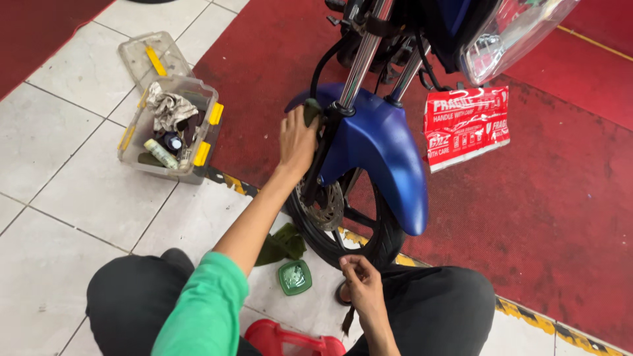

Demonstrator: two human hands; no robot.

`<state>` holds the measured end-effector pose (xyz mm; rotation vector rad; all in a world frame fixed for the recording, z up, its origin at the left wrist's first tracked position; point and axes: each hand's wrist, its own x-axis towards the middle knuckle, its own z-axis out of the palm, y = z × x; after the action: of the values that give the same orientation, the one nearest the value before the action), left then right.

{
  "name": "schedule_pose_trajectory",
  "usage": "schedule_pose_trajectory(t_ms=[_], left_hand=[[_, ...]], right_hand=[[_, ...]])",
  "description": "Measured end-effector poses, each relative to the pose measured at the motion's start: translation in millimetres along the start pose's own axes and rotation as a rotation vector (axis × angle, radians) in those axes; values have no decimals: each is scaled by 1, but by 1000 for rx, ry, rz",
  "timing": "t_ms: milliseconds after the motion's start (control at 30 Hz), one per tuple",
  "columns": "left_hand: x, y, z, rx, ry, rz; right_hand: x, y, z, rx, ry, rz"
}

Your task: The person sits on the floor and scrubs the front wheel and brake disc of a blue motorcycle using a green cloth. They wipe the tire, rim, and brake components repeatedly while seated.

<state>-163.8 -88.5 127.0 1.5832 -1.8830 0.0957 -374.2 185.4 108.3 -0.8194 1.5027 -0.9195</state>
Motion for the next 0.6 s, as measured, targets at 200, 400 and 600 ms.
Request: schedule_pose_trajectory(t_ms=[200,400,600], left_hand=[[1,20,-5,-259,308,-207],[4,55,23,-330,273,-216],[54,6,22,-522,-211,-343]], right_hand=[[-2,1,3,39,-20,-30],[1,5,6,82,-58,13],[3,5,15,1,-74,-10]])
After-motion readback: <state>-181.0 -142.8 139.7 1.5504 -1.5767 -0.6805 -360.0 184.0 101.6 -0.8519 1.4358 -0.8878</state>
